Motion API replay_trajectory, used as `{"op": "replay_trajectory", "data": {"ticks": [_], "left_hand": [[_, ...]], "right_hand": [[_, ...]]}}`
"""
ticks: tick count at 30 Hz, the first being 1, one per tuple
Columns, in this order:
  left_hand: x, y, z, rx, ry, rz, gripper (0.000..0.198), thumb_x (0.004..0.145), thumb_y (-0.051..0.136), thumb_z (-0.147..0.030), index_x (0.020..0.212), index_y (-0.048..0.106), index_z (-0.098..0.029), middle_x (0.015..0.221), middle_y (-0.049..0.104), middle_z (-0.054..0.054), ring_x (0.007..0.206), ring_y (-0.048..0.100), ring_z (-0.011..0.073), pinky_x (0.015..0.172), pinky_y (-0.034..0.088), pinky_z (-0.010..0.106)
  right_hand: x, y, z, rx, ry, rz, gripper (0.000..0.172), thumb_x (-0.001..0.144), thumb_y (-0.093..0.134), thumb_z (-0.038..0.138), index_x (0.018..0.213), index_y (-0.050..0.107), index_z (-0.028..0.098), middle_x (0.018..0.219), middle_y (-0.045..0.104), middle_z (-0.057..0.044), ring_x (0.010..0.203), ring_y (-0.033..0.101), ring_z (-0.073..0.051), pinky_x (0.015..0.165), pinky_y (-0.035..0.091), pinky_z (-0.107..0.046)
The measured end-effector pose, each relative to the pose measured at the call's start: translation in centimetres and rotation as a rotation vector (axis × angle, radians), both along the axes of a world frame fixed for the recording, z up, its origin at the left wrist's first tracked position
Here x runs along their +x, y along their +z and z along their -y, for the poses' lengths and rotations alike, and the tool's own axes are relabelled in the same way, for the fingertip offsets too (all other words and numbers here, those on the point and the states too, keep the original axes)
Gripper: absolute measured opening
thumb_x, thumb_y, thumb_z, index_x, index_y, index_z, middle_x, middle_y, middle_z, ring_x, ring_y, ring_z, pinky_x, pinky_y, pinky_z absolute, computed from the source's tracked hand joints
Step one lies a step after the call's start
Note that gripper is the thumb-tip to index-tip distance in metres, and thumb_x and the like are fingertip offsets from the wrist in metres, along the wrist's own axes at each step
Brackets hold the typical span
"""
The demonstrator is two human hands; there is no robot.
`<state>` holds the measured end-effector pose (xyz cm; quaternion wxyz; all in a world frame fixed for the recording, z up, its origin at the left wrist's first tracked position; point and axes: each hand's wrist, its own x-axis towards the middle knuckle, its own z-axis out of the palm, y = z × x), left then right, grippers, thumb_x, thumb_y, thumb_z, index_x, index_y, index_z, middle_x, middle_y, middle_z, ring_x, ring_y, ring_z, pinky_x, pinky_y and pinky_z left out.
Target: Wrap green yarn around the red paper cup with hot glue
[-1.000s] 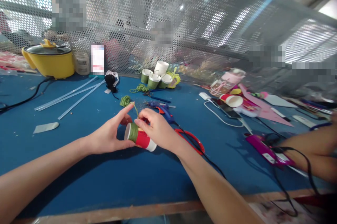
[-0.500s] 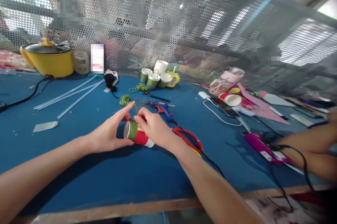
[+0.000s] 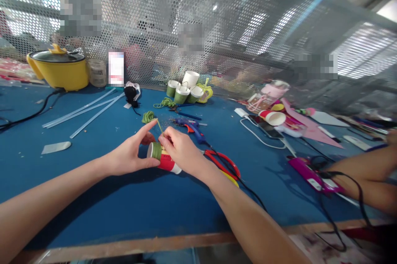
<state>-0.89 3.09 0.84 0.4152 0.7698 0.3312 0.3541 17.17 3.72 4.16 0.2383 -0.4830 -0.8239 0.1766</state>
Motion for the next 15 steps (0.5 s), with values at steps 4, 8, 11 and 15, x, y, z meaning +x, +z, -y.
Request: {"op": "replay_trajectory", "data": {"ticks": [4, 8, 11, 15], "left_hand": [[0.08, 0.09, 0.06, -0.018, 0.016, -0.008, 0.088, 0.073, 0.067, -0.030, 0.143, 0.014, -0.022, 0.108, 0.054, 0.008, 0.101, 0.053, 0.0238, 0.096, 0.038, 0.047], [0.28, 0.22, 0.19, -0.116, 0.045, -0.011, 0.087, 0.073, 0.065, -0.033, 0.142, 0.013, -0.022, 0.106, 0.053, 0.008, 0.092, 0.055, 0.0224, 0.087, 0.044, 0.045], [0.42, 0.43, 0.28, -0.167, 0.061, -0.014, 0.086, 0.073, 0.063, -0.034, 0.142, 0.013, -0.019, 0.103, 0.053, 0.008, 0.084, 0.055, 0.0201, 0.078, 0.046, 0.041], [0.47, 0.56, 0.35, -0.199, 0.054, -0.005, 0.086, 0.073, 0.061, -0.032, 0.142, 0.011, -0.018, 0.100, 0.051, 0.006, 0.084, 0.054, 0.0197, 0.074, 0.046, 0.037]], "right_hand": [[-0.10, -0.12, 0.06, 0.013, -0.006, 0.012, 0.024, 0.087, 0.044, 0.021, 0.067, 0.032, 0.023, 0.065, 0.046, 0.003, 0.060, 0.043, -0.013, 0.058, 0.033, -0.026], [-0.25, -0.23, 0.27, 0.061, -0.020, 0.045, 0.024, 0.087, 0.044, 0.020, 0.067, 0.031, 0.023, 0.067, 0.047, 0.001, 0.062, 0.045, -0.014, 0.060, 0.034, -0.027], [-0.44, -0.43, 0.49, 0.098, -0.010, 0.072, 0.022, 0.088, 0.043, 0.019, 0.068, 0.033, 0.022, 0.071, 0.048, 0.000, 0.064, 0.047, -0.014, 0.061, 0.035, -0.027], [-0.67, -0.75, 0.73, 0.163, 0.000, 0.088, 0.018, 0.087, 0.044, 0.018, 0.071, 0.037, 0.022, 0.074, 0.049, -0.001, 0.065, 0.047, -0.015, 0.062, 0.036, -0.028]]}}
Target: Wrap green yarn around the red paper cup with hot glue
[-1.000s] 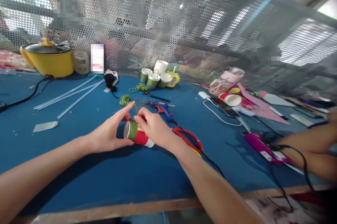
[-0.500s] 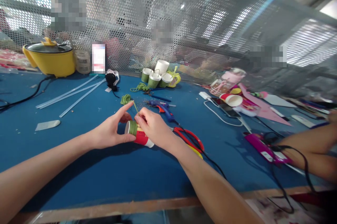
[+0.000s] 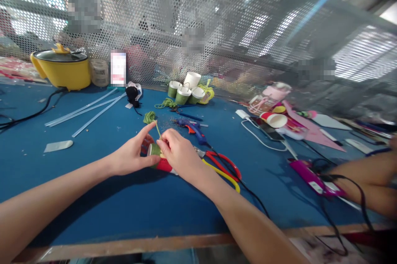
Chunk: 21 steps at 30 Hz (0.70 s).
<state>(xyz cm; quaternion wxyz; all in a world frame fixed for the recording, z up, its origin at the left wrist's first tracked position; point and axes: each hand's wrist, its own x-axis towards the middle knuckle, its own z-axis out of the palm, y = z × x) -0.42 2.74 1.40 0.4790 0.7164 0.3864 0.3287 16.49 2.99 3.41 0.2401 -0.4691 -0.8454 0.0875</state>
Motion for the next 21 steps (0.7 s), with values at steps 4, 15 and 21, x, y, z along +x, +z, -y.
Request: {"op": "replay_trajectory", "data": {"ticks": [4, 15, 21], "left_hand": [[0.0, -0.4, 0.0, 0.009, -0.017, 0.031, 0.086, 0.073, 0.060, -0.027, 0.142, 0.009, -0.020, 0.100, 0.048, 0.006, 0.087, 0.052, 0.0203, 0.076, 0.044, 0.037], [0.1, -0.7, 0.0, 0.121, -0.087, 0.041, 0.055, 0.075, 0.062, -0.026, 0.124, 0.039, -0.017, 0.100, 0.052, 0.006, 0.092, 0.051, 0.0235, 0.084, 0.045, 0.043], [-0.1, -1.3, -0.1, 0.094, -0.059, 0.014, 0.074, 0.074, 0.061, -0.028, 0.136, 0.022, -0.021, 0.099, 0.046, 0.004, 0.088, 0.050, 0.0213, 0.081, 0.044, 0.041]], "right_hand": [[0.1, 0.4, 0.1, -0.014, 0.040, -0.068, 0.017, 0.085, 0.048, 0.017, 0.070, 0.040, 0.021, 0.074, 0.049, -0.001, 0.066, 0.048, -0.014, 0.063, 0.038, -0.027], [-3.3, 4.6, -3.9, -0.201, 0.108, -0.251, 0.007, 0.075, 0.057, 0.015, 0.068, 0.057, 0.016, 0.066, 0.058, 0.001, 0.061, 0.052, -0.011, 0.060, 0.041, -0.024], [-6.3, 6.5, -6.4, -0.305, 0.294, -0.133, 0.011, 0.076, 0.061, 0.023, 0.072, 0.065, 0.013, 0.070, 0.064, -0.002, 0.065, 0.057, -0.011, 0.059, 0.043, -0.023]]}}
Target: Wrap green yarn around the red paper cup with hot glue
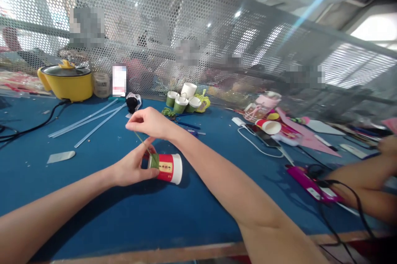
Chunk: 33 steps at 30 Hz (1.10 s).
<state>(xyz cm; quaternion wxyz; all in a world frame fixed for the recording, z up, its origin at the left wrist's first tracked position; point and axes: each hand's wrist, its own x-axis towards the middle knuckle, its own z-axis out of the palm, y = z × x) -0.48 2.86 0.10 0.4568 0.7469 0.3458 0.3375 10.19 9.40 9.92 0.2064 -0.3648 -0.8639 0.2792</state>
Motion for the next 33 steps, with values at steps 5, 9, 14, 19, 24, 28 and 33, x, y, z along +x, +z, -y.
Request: {"op": "replay_trajectory", "data": {"ticks": [5, 9, 14, 19, 24, 28, 33], "left_hand": [[0.2, 0.6, 0.3, 0.011, -0.015, 0.063, 0.088, 0.074, 0.059, -0.024, 0.143, 0.005, -0.023, 0.097, 0.045, 0.003, 0.088, 0.051, 0.0195, 0.086, 0.042, 0.042], [0.3, 0.4, 0.4, 0.058, 0.037, 0.044, 0.096, 0.075, 0.058, -0.024, 0.144, -0.008, -0.023, 0.095, 0.046, 0.002, 0.086, 0.051, 0.0188, 0.087, 0.041, 0.042], [0.2, 0.0, 0.3, 0.105, 0.058, -0.004, 0.095, 0.076, 0.057, -0.024, 0.144, -0.010, -0.024, 0.098, 0.048, 0.003, 0.087, 0.051, 0.0182, 0.089, 0.042, 0.041], [0.2, 0.3, 0.4, 0.168, 0.098, -0.038, 0.094, 0.075, 0.057, -0.023, 0.144, -0.006, -0.023, 0.101, 0.048, 0.003, 0.090, 0.051, 0.0183, 0.092, 0.042, 0.041], [0.0, 0.5, 0.1, 0.226, 0.106, -0.053, 0.090, 0.076, 0.058, -0.022, 0.144, 0.000, -0.025, 0.107, 0.046, 0.007, 0.094, 0.051, 0.0195, 0.092, 0.043, 0.040], [-0.2, 0.3, -0.2, 0.253, 0.090, -0.034, 0.086, 0.076, 0.059, -0.022, 0.142, 0.005, -0.024, 0.111, 0.044, 0.009, 0.096, 0.050, 0.0206, 0.091, 0.044, 0.041], [-0.5, 0.3, -0.6, 0.286, 0.089, -0.034, 0.077, 0.074, 0.060, -0.018, 0.138, 0.018, -0.023, 0.116, 0.043, 0.011, 0.103, 0.049, 0.0234, 0.092, 0.043, 0.043]], "right_hand": [[4.1, 1.3, -1.2, -0.067, -0.190, -0.045, 0.023, 0.089, 0.048, 0.027, 0.078, 0.062, 0.012, 0.070, 0.063, -0.003, 0.056, 0.055, -0.008, 0.049, 0.042, -0.018], [10.1, 0.4, -1.6, -0.019, -0.623, 0.160, 0.032, 0.095, 0.033, 0.029, 0.086, 0.060, 0.013, 0.073, 0.062, -0.004, 0.055, 0.056, -0.007, 0.049, 0.043, -0.018], [14.4, -3.4, -0.7, -0.066, -0.753, 0.408, 0.016, 0.086, 0.056, 0.023, 0.091, 0.063, 0.010, 0.092, 0.064, -0.010, 0.082, 0.061, -0.018, 0.072, 0.050, -0.032], [14.4, -6.6, -0.9, -0.076, -0.835, 0.427, 0.021, 0.075, 0.064, 0.013, 0.094, 0.063, 0.006, 0.103, 0.062, -0.017, 0.097, 0.059, -0.028, 0.081, 0.048, -0.038], [14.7, -5.7, 0.1, -0.043, -0.851, 0.239, 0.035, 0.073, 0.058, 0.013, 0.108, 0.054, 0.012, 0.095, 0.066, -0.010, 0.082, 0.063, -0.020, 0.069, 0.048, -0.030], [14.4, -3.2, 3.3, -0.123, -0.645, 0.014, 0.026, 0.076, 0.057, 0.027, 0.099, 0.056, 0.014, 0.082, 0.065, -0.004, 0.065, 0.061, -0.014, 0.060, 0.049, -0.026], [12.5, -1.7, 6.5, -0.245, -0.489, -0.159, 0.023, 0.076, 0.057, 0.031, 0.093, 0.060, 0.015, 0.066, 0.061, -0.001, 0.055, 0.058, -0.014, 0.054, 0.050, -0.027]]}}
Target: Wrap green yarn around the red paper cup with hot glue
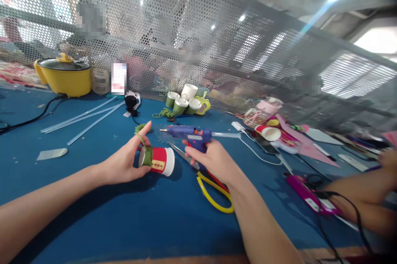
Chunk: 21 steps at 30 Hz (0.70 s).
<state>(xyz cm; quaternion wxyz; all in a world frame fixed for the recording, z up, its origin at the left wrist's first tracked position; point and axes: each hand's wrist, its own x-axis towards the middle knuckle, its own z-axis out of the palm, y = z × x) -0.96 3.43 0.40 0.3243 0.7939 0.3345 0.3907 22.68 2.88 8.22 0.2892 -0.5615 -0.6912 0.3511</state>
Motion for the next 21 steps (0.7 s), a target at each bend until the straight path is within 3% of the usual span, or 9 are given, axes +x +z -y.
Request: {"op": "replay_trajectory", "data": {"ticks": [3, 7, 11, 21], "left_hand": [[-0.1, 0.1, -0.2, 0.010, -0.006, 0.018, 0.078, 0.075, 0.058, -0.017, 0.139, 0.014, -0.023, 0.117, 0.043, 0.011, 0.103, 0.048, 0.0231, 0.092, 0.044, 0.042], [-0.3, 0.2, -0.4, 0.015, -0.002, 0.007, 0.080, 0.075, 0.058, -0.018, 0.140, 0.011, -0.022, 0.114, 0.043, 0.011, 0.104, 0.048, 0.0246, 0.094, 0.041, 0.045], [-0.4, 0.3, -0.5, 0.008, 0.009, -0.001, 0.085, 0.075, 0.059, -0.020, 0.142, 0.006, -0.021, 0.110, 0.044, 0.011, 0.105, 0.047, 0.0256, 0.095, 0.039, 0.046], [-0.5, 0.3, -0.6, 0.037, 0.001, 0.007, 0.089, 0.076, 0.060, -0.018, 0.143, 0.001, -0.023, 0.107, 0.045, 0.008, 0.104, 0.049, 0.0248, 0.096, 0.040, 0.046]], "right_hand": [[-0.9, 0.1, 1.0, -0.015, 0.009, 0.003, 0.020, 0.076, 0.057, 0.031, 0.089, 0.062, 0.016, 0.063, 0.061, 0.000, 0.048, 0.055, -0.012, 0.047, 0.048, -0.025], [-1.2, 0.4, 1.8, 0.052, 0.016, 0.196, 0.017, 0.078, 0.057, 0.034, 0.075, 0.063, 0.019, 0.048, 0.056, 0.003, 0.041, 0.051, -0.013, 0.044, 0.044, -0.026], [-1.2, 0.5, 2.2, 0.178, 0.091, 0.281, 0.014, 0.079, 0.056, 0.031, 0.078, 0.067, 0.023, 0.049, 0.059, 0.003, 0.050, 0.057, -0.017, 0.047, 0.044, -0.027], [-0.8, -0.4, 2.3, 0.258, 0.140, 0.348, 0.014, 0.081, 0.055, 0.032, 0.076, 0.067, 0.027, 0.055, 0.063, 0.000, 0.064, 0.064, -0.021, 0.057, 0.048, -0.030]]}}
